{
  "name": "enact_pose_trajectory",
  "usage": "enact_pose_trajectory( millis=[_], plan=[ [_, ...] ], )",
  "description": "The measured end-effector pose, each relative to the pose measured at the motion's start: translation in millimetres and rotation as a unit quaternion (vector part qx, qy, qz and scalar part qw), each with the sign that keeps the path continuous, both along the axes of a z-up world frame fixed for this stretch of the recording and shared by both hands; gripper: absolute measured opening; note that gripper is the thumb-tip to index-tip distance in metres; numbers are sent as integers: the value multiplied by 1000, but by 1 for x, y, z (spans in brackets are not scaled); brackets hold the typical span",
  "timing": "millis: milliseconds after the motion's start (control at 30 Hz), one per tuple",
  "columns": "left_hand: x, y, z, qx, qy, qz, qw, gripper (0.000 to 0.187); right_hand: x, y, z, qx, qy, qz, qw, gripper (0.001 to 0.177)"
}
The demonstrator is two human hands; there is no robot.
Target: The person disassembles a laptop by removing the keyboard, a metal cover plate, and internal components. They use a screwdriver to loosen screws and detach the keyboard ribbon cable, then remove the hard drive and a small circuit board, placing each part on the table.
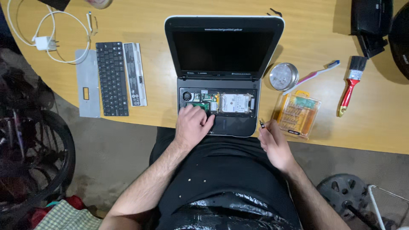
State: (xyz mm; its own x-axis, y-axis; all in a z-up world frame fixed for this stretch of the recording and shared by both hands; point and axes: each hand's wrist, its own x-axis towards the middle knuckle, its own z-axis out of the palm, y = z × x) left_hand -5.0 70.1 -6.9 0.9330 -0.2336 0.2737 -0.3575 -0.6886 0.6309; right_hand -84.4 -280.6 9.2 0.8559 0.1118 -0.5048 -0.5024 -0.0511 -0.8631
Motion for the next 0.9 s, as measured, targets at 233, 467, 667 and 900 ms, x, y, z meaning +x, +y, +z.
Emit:
enact_pose_trajectory(
  millis=[233, 467, 667, 900],
  plan=[
    [7, -2, 2, 33, -48, 1, 998, 32, 34, 23, 34, -171, -142, 57, 973, 25],
    [8, -4, 6, 52, -37, -6, 998, 30, 50, 42, 52, -192, -119, -14, 974, 36],
    [10, -2, 10, 28, -49, -17, 998, 20, 64, 59, 49, -170, -136, -78, 973, 25],
    [10, -1, 8, 2, -63, -21, 998, 13, 76, 72, 20, -179, -297, 84, 934, 15]
  ],
)
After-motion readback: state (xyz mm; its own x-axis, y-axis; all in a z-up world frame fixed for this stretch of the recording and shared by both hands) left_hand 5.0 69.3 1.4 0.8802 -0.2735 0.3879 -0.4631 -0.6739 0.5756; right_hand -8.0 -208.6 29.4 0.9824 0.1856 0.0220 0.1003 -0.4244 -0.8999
